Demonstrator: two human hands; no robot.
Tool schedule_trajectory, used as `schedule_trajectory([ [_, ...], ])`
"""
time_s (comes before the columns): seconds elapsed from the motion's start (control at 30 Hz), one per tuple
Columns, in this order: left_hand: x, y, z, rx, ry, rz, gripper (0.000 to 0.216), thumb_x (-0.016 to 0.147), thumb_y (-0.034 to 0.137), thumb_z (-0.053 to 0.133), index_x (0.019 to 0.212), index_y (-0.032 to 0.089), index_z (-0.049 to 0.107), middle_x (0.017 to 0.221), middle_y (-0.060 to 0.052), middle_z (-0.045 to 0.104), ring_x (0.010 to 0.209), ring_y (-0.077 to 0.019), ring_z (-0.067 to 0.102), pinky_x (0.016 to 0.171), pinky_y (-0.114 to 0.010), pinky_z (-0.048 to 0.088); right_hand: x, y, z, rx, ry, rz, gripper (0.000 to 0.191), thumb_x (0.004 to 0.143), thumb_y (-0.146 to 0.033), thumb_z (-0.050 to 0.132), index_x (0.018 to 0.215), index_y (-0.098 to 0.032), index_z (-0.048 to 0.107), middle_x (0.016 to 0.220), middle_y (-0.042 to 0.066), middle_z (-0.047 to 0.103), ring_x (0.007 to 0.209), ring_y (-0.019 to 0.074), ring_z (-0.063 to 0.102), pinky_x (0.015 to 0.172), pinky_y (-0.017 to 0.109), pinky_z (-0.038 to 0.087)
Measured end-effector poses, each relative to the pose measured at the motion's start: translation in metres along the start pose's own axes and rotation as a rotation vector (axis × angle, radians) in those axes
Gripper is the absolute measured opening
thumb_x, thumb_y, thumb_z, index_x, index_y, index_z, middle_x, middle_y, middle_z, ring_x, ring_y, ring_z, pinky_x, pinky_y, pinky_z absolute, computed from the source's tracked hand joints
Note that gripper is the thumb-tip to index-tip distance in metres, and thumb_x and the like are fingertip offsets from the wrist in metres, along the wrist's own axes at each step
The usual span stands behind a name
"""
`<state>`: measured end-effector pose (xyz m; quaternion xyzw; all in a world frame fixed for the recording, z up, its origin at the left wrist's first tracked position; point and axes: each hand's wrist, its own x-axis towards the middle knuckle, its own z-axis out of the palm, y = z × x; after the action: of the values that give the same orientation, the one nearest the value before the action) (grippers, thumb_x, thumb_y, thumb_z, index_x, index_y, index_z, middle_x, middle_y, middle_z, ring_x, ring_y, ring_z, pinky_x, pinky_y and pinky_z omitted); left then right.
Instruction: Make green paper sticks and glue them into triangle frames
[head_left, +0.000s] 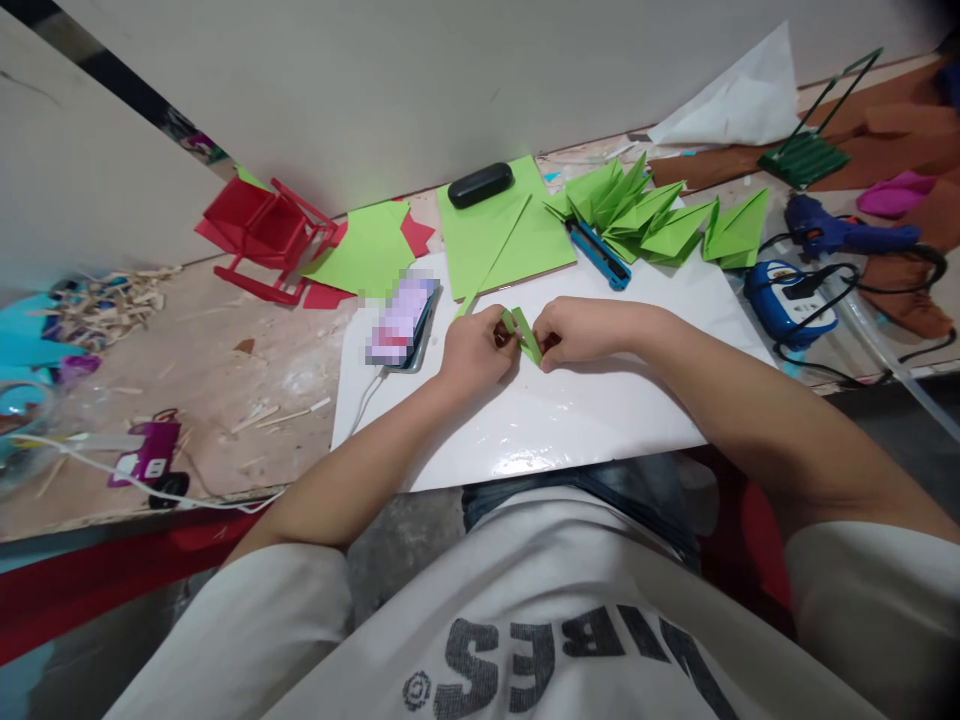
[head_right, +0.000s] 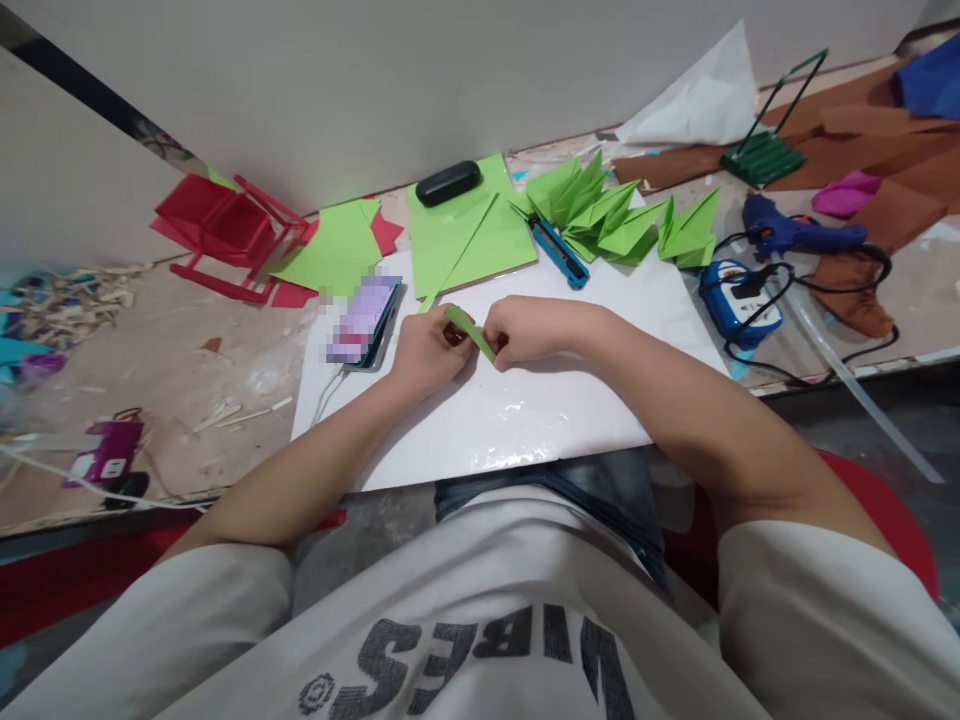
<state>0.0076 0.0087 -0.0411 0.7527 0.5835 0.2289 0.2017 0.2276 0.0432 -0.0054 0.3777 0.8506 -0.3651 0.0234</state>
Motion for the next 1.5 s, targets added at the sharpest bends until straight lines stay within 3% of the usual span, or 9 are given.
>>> schedule_trajectory([
  [0.3, 0.009, 0.003, -0.005, 0.004, -0.064, -0.042, 0.006, 0.085, 0.017, 0.077, 0.088, 0.022, 0.079, 0.086, -0.005, 0.083, 0.077, -0.0237, 0.074, 0.078, -0.039, 0.062, -0.004, -0.005, -0.002, -0.015, -0.010, -0.022, 0.005, 0.088, -0.019, 0.081, 0.091, -0.019, 0.086, 0.091, 0.005, 0.084, 0.080, 0.0207, 0.071, 0.074, 0.033, 0.045],
  [0.7, 0.011, 0.006, -0.010, 0.172, -0.133, 0.095, 0.010, 0.086, 0.017, 0.073, 0.080, 0.025, 0.070, 0.079, -0.006, 0.077, 0.075, -0.0289, 0.071, 0.071, -0.041, 0.050, -0.002, -0.009, -0.002, -0.156, -0.002, 0.025, 0.004, 0.088, -0.021, 0.082, 0.089, -0.018, 0.085, 0.087, 0.005, 0.081, 0.077, 0.0199, 0.067, 0.071, 0.032, 0.040],
  [0.97, 0.010, -0.002, -0.008, 0.193, -0.069, 0.215, 0.016, 0.095, 0.025, 0.064, 0.093, 0.024, 0.080, 0.096, -0.010, 0.084, 0.094, -0.0330, 0.078, 0.087, -0.046, 0.054, -0.003, -0.003, -0.001, -0.050, 0.012, -0.045, 0.010, 0.092, -0.024, 0.078, 0.084, -0.019, 0.076, 0.087, 0.004, 0.078, 0.079, 0.0186, 0.066, 0.076, 0.030, 0.042],
  [1.07, 0.011, -0.008, -0.005, 0.092, 0.017, 0.287, 0.024, 0.101, 0.027, 0.058, 0.105, 0.023, 0.081, 0.110, -0.011, 0.086, 0.110, -0.0333, 0.079, 0.100, -0.050, 0.055, -0.002, 0.000, 0.001, 0.004, 0.017, -0.065, 0.011, 0.092, -0.024, 0.078, 0.083, -0.019, 0.074, 0.082, 0.002, 0.076, 0.076, 0.0179, 0.064, 0.075, 0.030, 0.041],
  [1.17, 0.009, -0.014, 0.000, -0.138, 0.082, 0.325, 0.030, 0.107, 0.030, 0.052, 0.121, 0.022, 0.078, 0.116, -0.010, 0.087, 0.111, -0.0298, 0.080, 0.103, -0.049, 0.057, -0.002, 0.002, 0.003, 0.047, 0.039, -0.080, 0.012, 0.093, -0.026, 0.078, 0.083, -0.019, 0.075, 0.079, 0.001, 0.074, 0.074, 0.0174, 0.061, 0.073, 0.031, 0.039],
  [1.37, 0.011, -0.022, 0.014, -0.643, 0.024, 0.450, 0.048, 0.116, 0.065, 0.051, 0.121, 0.025, 0.078, 0.119, -0.011, 0.084, 0.112, -0.0260, 0.079, 0.101, -0.045, 0.062, -0.005, -0.003, 0.000, 0.106, 0.026, -0.073, 0.020, 0.099, -0.028, 0.069, 0.081, -0.019, 0.075, 0.077, 0.001, 0.068, 0.072, 0.0169, 0.055, 0.074, 0.033, 0.037],
  [1.5, 0.015, -0.021, 0.019, -0.864, -0.045, 0.515, 0.048, 0.114, 0.068, 0.057, 0.112, 0.027, 0.082, 0.118, -0.012, 0.081, 0.111, -0.0251, 0.076, 0.102, -0.044, 0.062, -0.007, -0.004, -0.001, 0.122, 0.012, -0.102, 0.018, 0.096, -0.026, 0.068, 0.080, -0.020, 0.073, 0.077, 0.000, 0.065, 0.073, 0.0169, 0.055, 0.075, 0.033, 0.038],
])
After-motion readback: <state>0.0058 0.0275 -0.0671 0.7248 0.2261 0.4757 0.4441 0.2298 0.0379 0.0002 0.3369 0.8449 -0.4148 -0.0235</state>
